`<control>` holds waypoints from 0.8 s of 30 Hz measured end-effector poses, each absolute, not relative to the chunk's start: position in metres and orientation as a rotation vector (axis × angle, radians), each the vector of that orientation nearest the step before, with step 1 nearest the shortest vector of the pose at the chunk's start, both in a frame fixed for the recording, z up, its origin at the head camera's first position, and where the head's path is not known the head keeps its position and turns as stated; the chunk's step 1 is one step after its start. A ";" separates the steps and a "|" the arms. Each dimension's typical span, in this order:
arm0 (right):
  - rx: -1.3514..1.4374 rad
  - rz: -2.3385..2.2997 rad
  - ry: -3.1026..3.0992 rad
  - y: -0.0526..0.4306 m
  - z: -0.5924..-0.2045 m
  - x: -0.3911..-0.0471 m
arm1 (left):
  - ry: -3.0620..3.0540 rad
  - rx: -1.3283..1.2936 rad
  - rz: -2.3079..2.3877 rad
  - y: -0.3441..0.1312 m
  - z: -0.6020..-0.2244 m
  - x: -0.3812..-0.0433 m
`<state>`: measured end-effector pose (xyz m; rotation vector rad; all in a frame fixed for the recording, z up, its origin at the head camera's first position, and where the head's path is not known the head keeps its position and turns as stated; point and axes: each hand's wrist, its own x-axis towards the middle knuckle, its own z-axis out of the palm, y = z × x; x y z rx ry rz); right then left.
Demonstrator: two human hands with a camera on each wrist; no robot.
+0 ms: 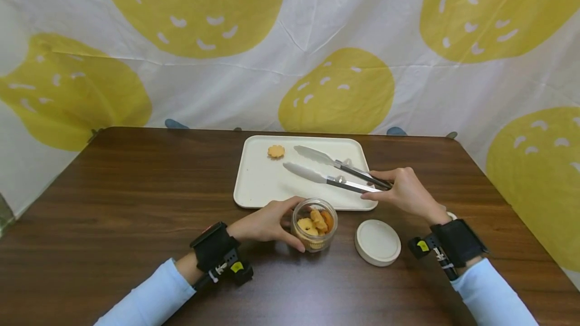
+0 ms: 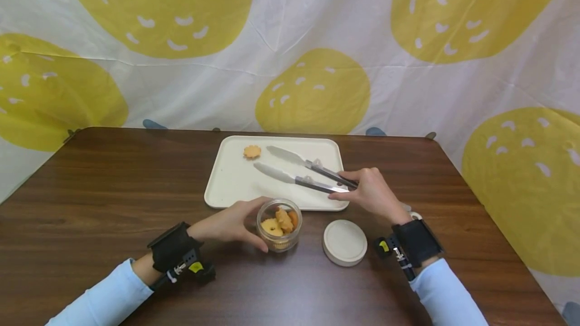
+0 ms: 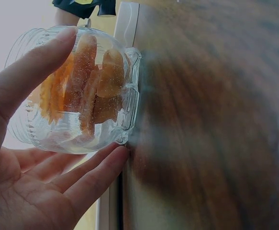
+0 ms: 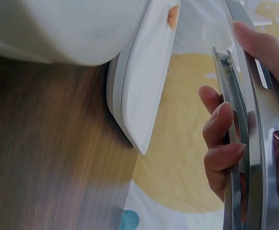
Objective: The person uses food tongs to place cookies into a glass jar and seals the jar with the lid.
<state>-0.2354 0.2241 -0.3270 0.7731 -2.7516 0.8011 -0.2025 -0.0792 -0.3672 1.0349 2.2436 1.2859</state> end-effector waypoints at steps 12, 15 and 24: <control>0.780 0.775 -2.820 0.208 -0.332 -0.250 | 2.239 1.066 1.294 -0.080 -0.368 -0.202; 0.778 0.778 -2.847 0.205 -0.332 -0.253 | 2.240 1.063 1.294 -0.080 -0.368 -0.202; 0.810 0.747 -2.826 0.198 -0.331 -0.263 | 2.244 1.038 1.290 -0.080 -0.367 -0.201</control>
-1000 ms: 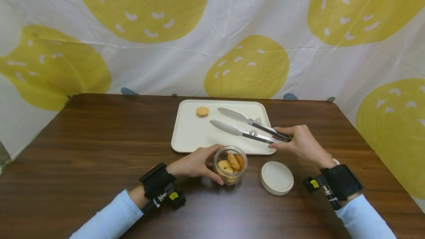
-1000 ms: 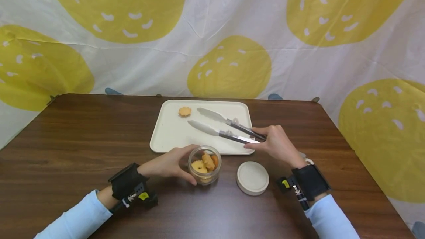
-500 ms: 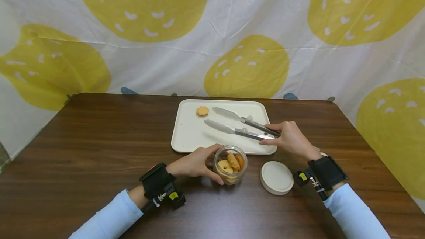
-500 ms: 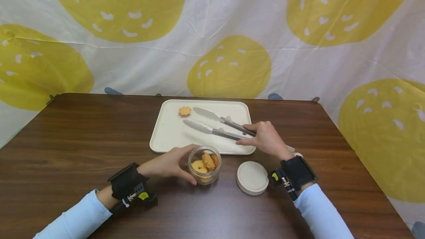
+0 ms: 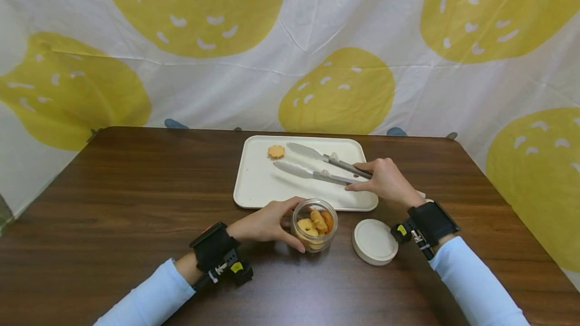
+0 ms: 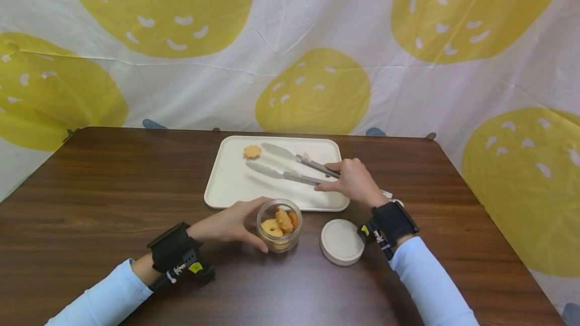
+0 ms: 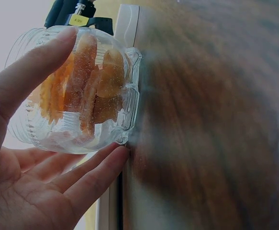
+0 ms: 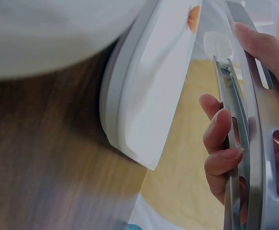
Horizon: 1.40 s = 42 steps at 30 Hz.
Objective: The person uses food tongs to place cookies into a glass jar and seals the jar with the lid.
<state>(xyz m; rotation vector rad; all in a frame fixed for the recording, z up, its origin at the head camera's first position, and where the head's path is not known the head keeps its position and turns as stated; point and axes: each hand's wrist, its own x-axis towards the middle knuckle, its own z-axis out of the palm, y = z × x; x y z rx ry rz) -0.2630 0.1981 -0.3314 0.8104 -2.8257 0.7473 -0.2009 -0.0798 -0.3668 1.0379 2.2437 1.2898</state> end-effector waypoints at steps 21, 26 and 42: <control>0.798 0.672 -2.901 0.184 -0.324 -0.285 | 2.214 1.058 1.304 -0.080 -0.363 -0.198; 0.778 0.619 -2.934 0.176 -0.323 -0.289 | 2.209 1.066 1.304 -0.080 -0.366 -0.200; 0.788 0.585 -2.975 0.160 -0.324 -0.293 | 2.191 1.129 1.356 -0.080 -0.370 -0.201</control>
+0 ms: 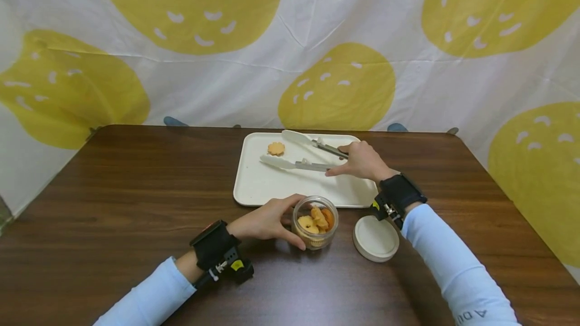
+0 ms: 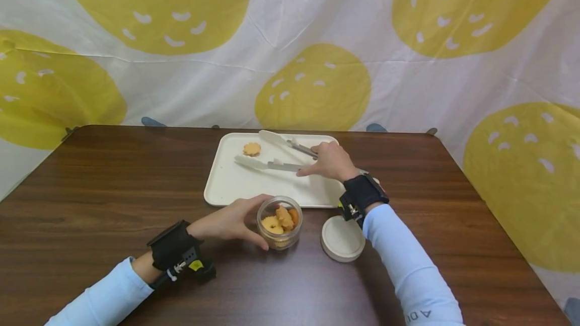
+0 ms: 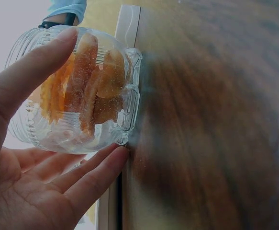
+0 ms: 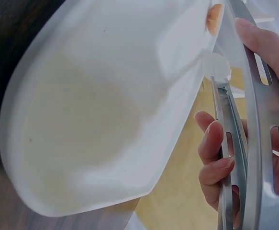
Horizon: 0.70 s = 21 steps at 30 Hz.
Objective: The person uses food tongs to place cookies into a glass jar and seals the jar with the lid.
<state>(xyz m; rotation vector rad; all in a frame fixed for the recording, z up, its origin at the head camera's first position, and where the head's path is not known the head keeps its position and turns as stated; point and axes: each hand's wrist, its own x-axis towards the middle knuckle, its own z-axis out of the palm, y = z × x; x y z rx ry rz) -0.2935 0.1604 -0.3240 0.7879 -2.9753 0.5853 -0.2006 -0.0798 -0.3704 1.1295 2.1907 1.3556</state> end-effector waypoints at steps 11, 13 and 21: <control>0.838 0.659 -2.966 0.160 -0.329 -0.293 | 2.195 1.086 1.331 -0.080 -0.369 -0.200; 0.836 0.676 -2.961 0.159 -0.329 -0.293 | 2.199 1.078 1.326 -0.080 -0.369 -0.200; 0.815 0.674 -2.953 0.158 -0.330 -0.291 | 2.202 1.074 1.316 -0.079 -0.369 -0.199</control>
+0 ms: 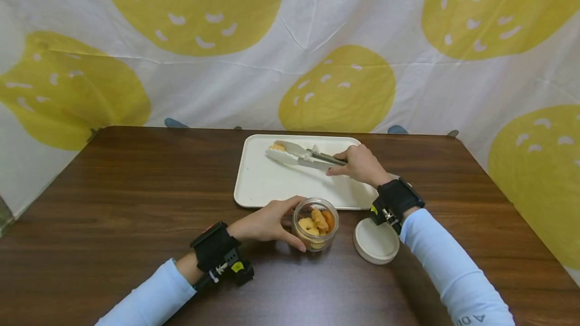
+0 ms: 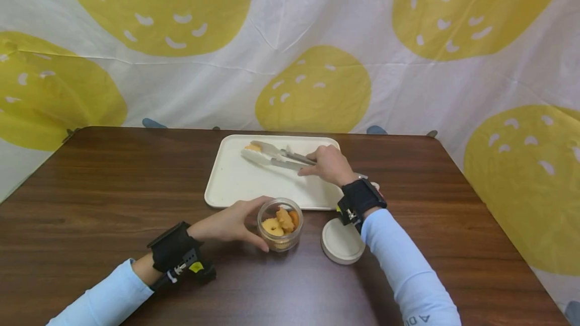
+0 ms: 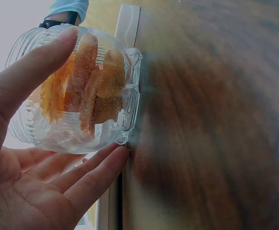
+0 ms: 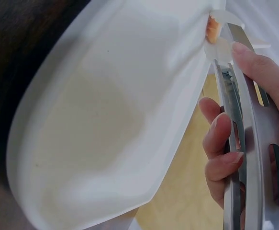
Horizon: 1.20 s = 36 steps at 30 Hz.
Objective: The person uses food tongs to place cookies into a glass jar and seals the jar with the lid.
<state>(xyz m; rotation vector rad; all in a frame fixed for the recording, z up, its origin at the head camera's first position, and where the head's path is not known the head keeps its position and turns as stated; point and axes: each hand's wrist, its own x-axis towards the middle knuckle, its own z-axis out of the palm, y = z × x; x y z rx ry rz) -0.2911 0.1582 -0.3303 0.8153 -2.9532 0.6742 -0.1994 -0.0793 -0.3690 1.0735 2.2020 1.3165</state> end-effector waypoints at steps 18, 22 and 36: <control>0.861 0.777 -2.933 0.173 -0.326 -0.276 | 2.211 1.073 1.312 -0.079 -0.368 -0.200; 0.857 0.792 -2.936 0.180 -0.326 -0.271 | 2.221 1.076 1.305 -0.079 -0.369 -0.201; 0.843 0.791 -2.930 0.196 -0.322 -0.252 | 2.213 1.088 1.317 -0.079 -0.370 -0.202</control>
